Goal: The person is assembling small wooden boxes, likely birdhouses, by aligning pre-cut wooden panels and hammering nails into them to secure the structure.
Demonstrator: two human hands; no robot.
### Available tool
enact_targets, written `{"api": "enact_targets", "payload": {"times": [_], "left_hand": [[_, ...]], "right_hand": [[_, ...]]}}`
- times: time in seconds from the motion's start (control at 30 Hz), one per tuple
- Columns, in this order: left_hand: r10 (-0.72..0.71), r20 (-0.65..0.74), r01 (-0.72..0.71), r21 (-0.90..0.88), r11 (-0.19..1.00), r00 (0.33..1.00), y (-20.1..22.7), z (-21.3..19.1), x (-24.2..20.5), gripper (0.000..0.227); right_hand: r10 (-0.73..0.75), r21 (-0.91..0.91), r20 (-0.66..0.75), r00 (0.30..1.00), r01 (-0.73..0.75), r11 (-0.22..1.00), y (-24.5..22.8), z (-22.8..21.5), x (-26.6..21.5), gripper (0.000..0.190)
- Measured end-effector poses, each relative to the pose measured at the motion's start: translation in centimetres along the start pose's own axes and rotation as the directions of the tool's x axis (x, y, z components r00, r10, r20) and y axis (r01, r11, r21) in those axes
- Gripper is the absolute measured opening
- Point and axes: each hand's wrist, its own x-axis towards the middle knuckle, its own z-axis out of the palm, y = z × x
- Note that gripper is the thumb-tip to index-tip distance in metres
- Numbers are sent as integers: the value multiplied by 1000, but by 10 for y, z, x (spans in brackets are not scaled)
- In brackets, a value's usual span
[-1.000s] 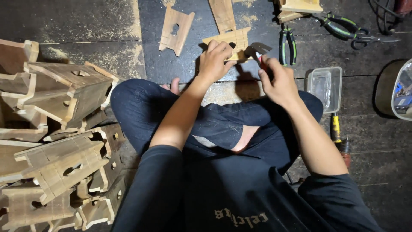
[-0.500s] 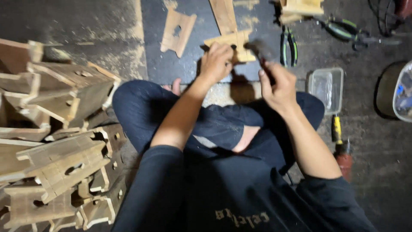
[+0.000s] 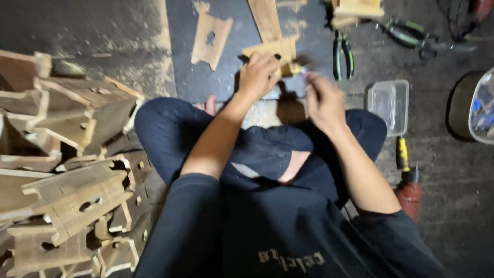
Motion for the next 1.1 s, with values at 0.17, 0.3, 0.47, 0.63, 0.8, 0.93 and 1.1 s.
{"api": "enact_targets", "payload": {"times": [0.17, 0.3, 0.47, 0.63, 0.8, 0.93, 1.1], "left_hand": [[20, -5, -20, -1, 1000, 1000, -14, 13, 6, 23], [22, 7, -22, -18, 1000, 1000, -9, 13, 0, 26], [32, -7, -32, 17, 999, 999, -5, 2, 3, 24], [15, -18, -14, 47, 999, 1000, -1, 0, 5, 22], [-15, 10, 15, 72, 997, 1000, -3, 16, -10, 16], [-16, -3, 16, -11, 1000, 1000, 1, -2, 5, 24], [8, -5, -8, 20, 1000, 1000, -3, 9, -1, 23]], "right_hand": [[-15, 34, -70, 997, 18, 999, 3, -13, 15, 19], [0, -50, -99, 995, -6, 999, 26, 9, -18, 14], [26, -43, -21, 999, -27, 999, 4, -7, 5, 12], [-84, -84, -143, 986, 73, 994, 16, 11, -11, 9], [-8, -2, -119, 993, 8, 1000, -11, -5, -3, 7], [-79, -42, -236, 968, 71, 997, -13, 4, -5, 19], [14, 8, -100, 995, -13, 1000, -22, 0, 3, 16]]}}
